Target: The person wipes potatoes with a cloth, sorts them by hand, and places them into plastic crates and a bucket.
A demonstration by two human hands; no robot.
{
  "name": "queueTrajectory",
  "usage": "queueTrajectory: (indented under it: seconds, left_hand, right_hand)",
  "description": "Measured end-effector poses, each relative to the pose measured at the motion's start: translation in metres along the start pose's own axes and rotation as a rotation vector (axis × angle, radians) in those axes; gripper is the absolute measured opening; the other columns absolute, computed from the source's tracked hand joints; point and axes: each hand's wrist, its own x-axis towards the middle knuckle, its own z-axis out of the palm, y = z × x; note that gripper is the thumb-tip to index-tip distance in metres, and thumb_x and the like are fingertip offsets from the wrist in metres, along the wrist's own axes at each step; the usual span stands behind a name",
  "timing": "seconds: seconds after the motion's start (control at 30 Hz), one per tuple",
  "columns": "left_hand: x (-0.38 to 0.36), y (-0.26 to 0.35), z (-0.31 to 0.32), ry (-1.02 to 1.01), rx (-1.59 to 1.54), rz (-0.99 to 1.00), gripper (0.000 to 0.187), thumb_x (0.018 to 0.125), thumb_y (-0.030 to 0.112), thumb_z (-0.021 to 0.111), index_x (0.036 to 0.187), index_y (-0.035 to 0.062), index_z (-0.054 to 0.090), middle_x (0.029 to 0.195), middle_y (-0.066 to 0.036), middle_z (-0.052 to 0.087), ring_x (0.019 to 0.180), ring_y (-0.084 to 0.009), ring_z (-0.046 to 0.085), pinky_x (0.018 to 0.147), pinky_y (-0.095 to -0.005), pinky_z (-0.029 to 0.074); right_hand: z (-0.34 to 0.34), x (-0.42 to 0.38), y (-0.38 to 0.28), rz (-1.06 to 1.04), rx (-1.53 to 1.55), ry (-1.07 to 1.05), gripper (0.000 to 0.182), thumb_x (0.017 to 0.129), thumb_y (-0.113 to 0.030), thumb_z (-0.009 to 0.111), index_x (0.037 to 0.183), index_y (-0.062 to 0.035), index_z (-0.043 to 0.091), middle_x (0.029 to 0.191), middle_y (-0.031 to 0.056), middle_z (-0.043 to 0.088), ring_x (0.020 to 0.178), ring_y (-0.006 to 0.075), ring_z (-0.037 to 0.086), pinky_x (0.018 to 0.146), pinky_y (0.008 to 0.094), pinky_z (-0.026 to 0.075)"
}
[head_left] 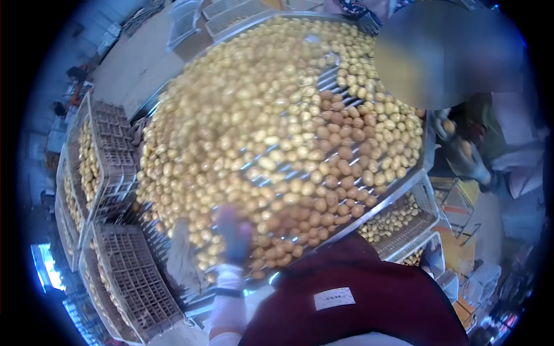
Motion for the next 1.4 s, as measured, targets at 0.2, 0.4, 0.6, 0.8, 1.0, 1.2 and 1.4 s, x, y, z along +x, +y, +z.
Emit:
queueTrajectory:
  seconds: [0.2, 0.4, 0.6, 0.8, 1.0, 1.2, 1.4]
  left_hand:
    - [0.003, 0.086, 0.028, -0.275, 0.026, 0.209, 0.068, 0.091, 0.037, 0.067, 0.144, -0.0006, 0.045, 0.150, -0.025, 0.041, 0.142, -0.0442, 0.033, 0.116, -0.0543, 0.026]
    - [0.003, 0.072, 0.016, -0.243, -0.042, 0.161, 0.059, 0.091, 0.029, 0.067, 0.139, -0.0001, 0.050, 0.144, -0.024, 0.048, 0.136, -0.0445, 0.041, 0.112, -0.0543, 0.032]
    - [0.001, 0.053, 0.022, -0.126, -0.049, 0.048, 0.049, 0.091, 0.022, 0.067, 0.134, 0.0004, 0.055, 0.137, -0.024, 0.054, 0.129, -0.0448, 0.049, 0.107, -0.0543, 0.038]
    - [0.095, 0.057, -0.008, 0.198, -0.216, -0.026, 0.039, 0.094, 0.014, 0.060, 0.131, 0.0022, 0.060, 0.133, -0.020, 0.060, 0.125, -0.0399, 0.055, 0.104, -0.0487, 0.044]
    - [0.140, 0.014, 0.081, 0.133, 0.045, 0.040, 0.048, 0.086, 0.023, 0.070, 0.131, 0.0090, 0.061, 0.122, -0.015, 0.066, 0.111, -0.0372, 0.061, 0.099, -0.0492, 0.045]
    - [0.135, 0.053, 0.043, 0.177, -0.352, -0.043, 0.043, 0.089, 0.016, 0.069, 0.130, 0.0075, 0.060, 0.122, -0.016, 0.063, 0.107, -0.0347, 0.064, 0.093, -0.0449, 0.051]
    - [0.016, 0.081, 0.006, 0.250, -0.495, -0.238, 0.044, 0.091, 0.008, 0.071, 0.133, 0.0012, 0.058, 0.125, -0.008, 0.064, 0.110, -0.0167, 0.061, 0.095, -0.0315, 0.049]
  right_hand:
    - [0.024, -0.096, -0.396, -0.878, 0.590, -0.424, 0.042, 0.089, -0.013, 0.064, 0.128, -0.0023, 0.053, 0.124, 0.0167, 0.053, 0.122, 0.0384, 0.050, 0.110, 0.0495, 0.036]
    - [0.058, -0.128, -0.489, -1.645, 0.325, -0.681, 0.050, 0.087, -0.031, 0.064, 0.133, -0.0153, 0.055, 0.135, 0.0138, 0.051, 0.130, 0.0373, 0.044, 0.109, 0.0533, 0.033]
    - [0.113, 0.001, -0.534, -1.427, 0.032, -0.281, 0.046, 0.088, -0.027, 0.063, 0.132, -0.0112, 0.059, 0.136, 0.0131, 0.052, 0.128, 0.0396, 0.043, 0.109, 0.0530, 0.033]
    - [0.103, -0.048, -0.583, -1.356, 0.413, -0.288, 0.026, 0.091, -0.020, 0.062, 0.112, -0.0066, 0.068, 0.108, 0.0130, 0.064, 0.101, 0.0351, 0.061, 0.087, 0.0468, 0.049]
    - [0.093, -0.161, -0.572, -1.455, 0.063, -0.689, 0.036, 0.081, -0.037, 0.072, 0.108, -0.0156, 0.065, 0.110, 0.0105, 0.058, 0.101, 0.0312, 0.057, 0.078, 0.0492, 0.047]
    - [0.104, -0.153, -0.560, -1.481, 0.023, -0.633, 0.048, 0.075, -0.042, 0.077, 0.110, -0.0127, 0.064, 0.107, 0.0106, 0.061, 0.100, 0.0316, 0.058, 0.081, 0.0497, 0.048]
    - [0.063, -0.153, -0.533, -1.262, 0.327, -0.852, 0.050, 0.076, -0.041, 0.077, 0.113, -0.0105, 0.066, 0.102, 0.0128, 0.067, 0.098, 0.0353, 0.063, 0.082, 0.0499, 0.051]
